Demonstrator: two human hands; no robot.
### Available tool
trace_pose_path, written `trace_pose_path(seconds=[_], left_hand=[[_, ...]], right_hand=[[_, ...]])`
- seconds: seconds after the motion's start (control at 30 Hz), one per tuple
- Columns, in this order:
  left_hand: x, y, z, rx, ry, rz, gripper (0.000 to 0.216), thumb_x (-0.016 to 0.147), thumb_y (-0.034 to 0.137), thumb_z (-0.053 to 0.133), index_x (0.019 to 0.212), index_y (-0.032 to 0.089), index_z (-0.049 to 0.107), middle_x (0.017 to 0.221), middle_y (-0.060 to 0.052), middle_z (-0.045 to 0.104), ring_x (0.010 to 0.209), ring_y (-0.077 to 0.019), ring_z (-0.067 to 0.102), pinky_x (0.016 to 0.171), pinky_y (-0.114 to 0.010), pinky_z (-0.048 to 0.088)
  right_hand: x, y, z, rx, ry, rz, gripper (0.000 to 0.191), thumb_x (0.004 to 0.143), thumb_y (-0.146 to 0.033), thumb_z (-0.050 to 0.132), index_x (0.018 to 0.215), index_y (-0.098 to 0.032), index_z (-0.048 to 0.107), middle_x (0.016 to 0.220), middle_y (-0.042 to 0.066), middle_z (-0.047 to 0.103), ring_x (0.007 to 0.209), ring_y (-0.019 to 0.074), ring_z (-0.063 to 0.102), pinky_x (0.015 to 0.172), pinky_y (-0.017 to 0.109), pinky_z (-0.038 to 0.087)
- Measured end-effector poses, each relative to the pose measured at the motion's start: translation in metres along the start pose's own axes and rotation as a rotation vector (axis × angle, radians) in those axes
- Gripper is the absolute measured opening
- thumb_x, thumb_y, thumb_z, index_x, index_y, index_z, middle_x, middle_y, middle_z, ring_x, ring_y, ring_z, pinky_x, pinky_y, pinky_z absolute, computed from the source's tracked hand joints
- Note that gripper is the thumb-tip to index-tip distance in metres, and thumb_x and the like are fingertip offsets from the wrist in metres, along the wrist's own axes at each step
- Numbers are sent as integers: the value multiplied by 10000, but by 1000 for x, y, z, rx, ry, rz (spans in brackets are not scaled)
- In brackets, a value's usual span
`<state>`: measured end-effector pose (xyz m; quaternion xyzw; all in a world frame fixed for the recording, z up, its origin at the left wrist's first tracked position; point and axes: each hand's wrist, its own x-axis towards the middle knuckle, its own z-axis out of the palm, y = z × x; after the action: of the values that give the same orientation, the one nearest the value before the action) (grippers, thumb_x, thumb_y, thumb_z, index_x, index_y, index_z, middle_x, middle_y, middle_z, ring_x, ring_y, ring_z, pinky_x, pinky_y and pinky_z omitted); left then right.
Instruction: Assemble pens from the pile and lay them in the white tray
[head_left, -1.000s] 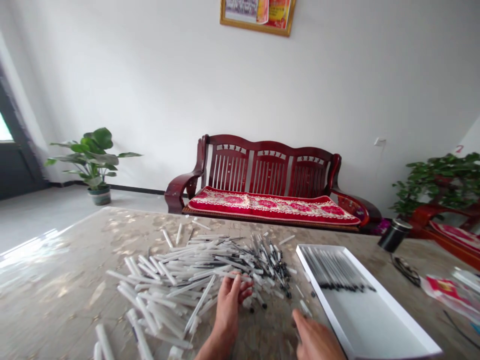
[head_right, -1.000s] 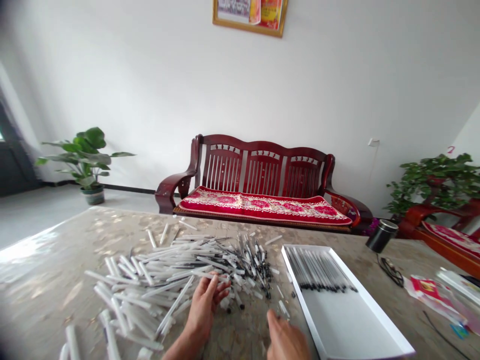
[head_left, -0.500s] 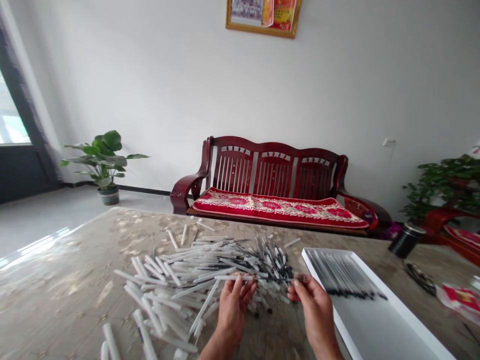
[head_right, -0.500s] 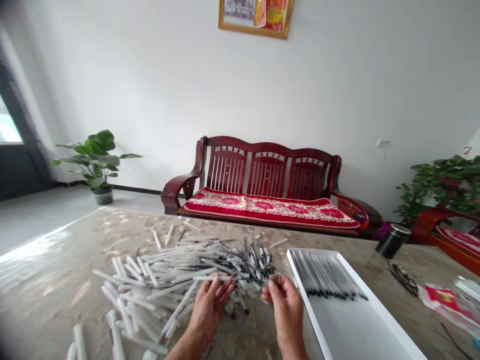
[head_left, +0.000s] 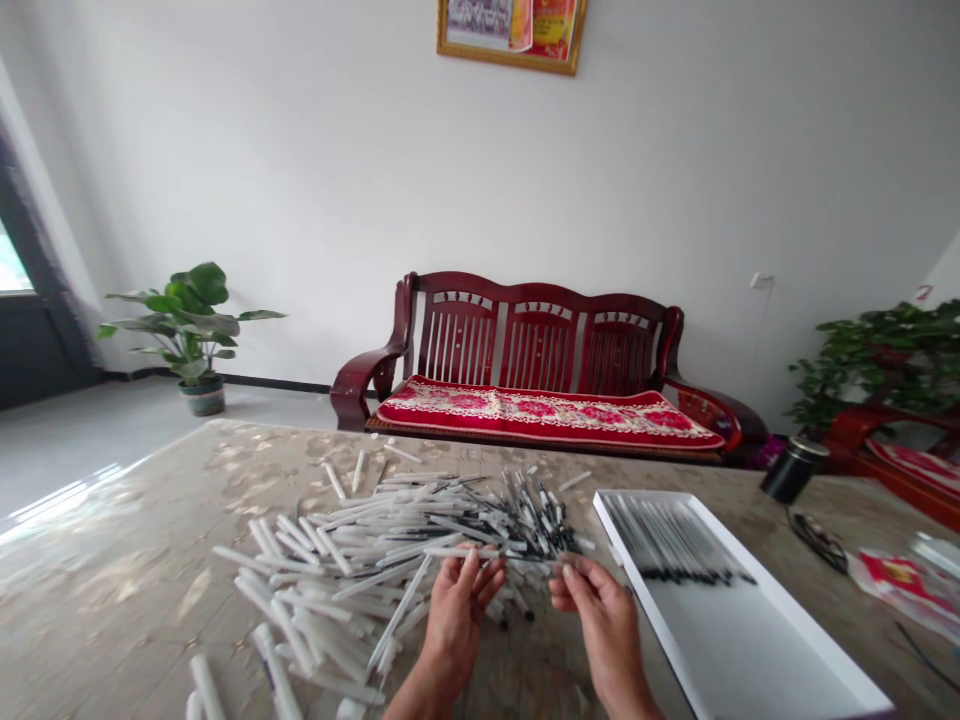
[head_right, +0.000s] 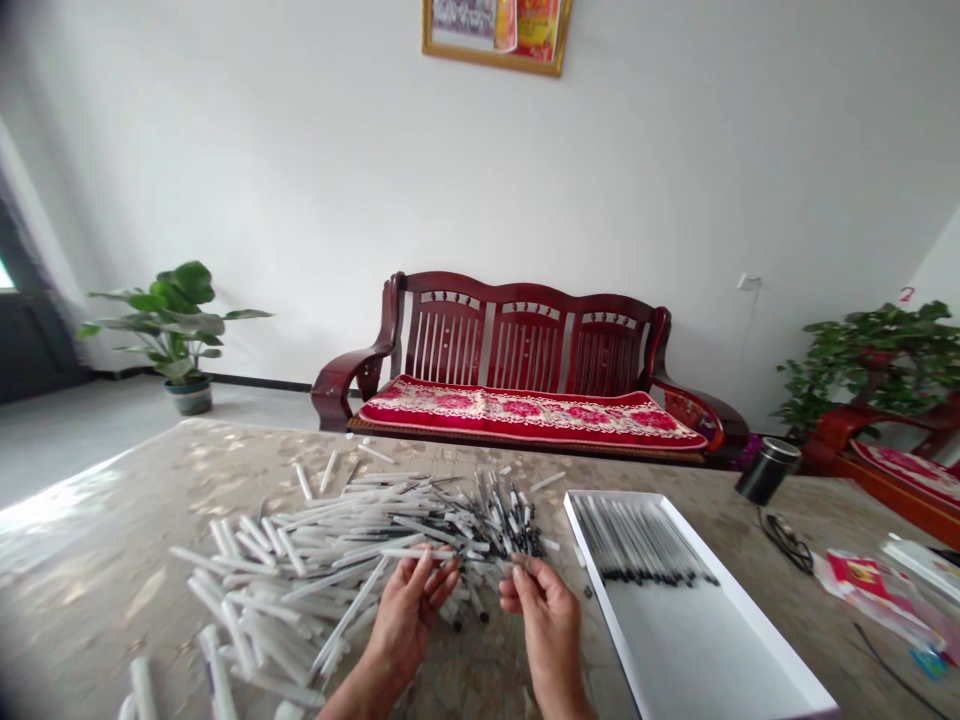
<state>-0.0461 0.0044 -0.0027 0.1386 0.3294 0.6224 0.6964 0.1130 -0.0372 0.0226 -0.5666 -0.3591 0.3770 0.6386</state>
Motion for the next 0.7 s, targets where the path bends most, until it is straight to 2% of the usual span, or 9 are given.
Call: trace_pose_path(seconds=[0.1,0.23,0.33,0.4,0.47,0.53,0.63,0.7], left_hand=[[-5,-3,2,49,-76,-28,363,631,305,873,850,188,609,800,-33,730,717,-179,731,662,-266,592],[-16,-8,6,111,-212,-99,397,603,389,877,828,168,637,764,-38,725,651,-162,701,594,-244,557],[-23,-9,9,126,-240,-140,408,574,394,892,794,155,646,708,-27,704,605,-142,675,564,-225,538],[-24,-10,9,129,-237,-158,409,555,376,905,785,154,650,696,-24,699,612,-142,677,566,-218,539],[-23,-10,8,119,-222,-159,397,556,351,909,792,156,656,717,-27,706,641,-146,689,588,-220,553],[-20,-10,7,99,-184,-144,386,556,320,910,805,160,663,741,-24,713,667,-150,702,604,-220,566],[-14,-8,5,81,-128,-108,373,553,284,908,812,166,666,736,-9,714,697,-160,717,626,-219,577],[-10,-5,4,77,-121,-85,367,557,282,903,811,166,664,734,-9,722,716,-165,723,643,-219,581]], right_hand=[[-2,1,2,-28,-139,57,587,569,-651,779,880,-155,746,776,88,758,633,238,696,512,319,573],[-5,1,8,31,-326,129,443,624,-535,810,852,-171,703,718,13,708,600,153,627,435,200,456],[-4,-2,11,93,-390,206,419,590,-472,850,819,-194,634,650,-52,627,514,92,517,396,157,338],[0,-4,6,103,-446,242,435,581,-481,849,825,-199,625,630,-65,591,474,73,454,395,163,307],[8,-7,-8,86,-458,230,434,618,-519,808,860,-197,647,640,-54,584,489,83,459,413,178,317],[16,-9,-30,5,-376,162,408,675,-524,746,907,-197,671,658,-39,593,539,109,501,444,192,344],[26,-5,-68,-333,-233,66,246,654,-388,717,796,-189,690,635,-30,613,541,130,516,452,206,343],[25,0,-89,-565,-289,-1,157,649,-257,669,787,-196,711,653,-20,647,611,156,574,526,221,390]])
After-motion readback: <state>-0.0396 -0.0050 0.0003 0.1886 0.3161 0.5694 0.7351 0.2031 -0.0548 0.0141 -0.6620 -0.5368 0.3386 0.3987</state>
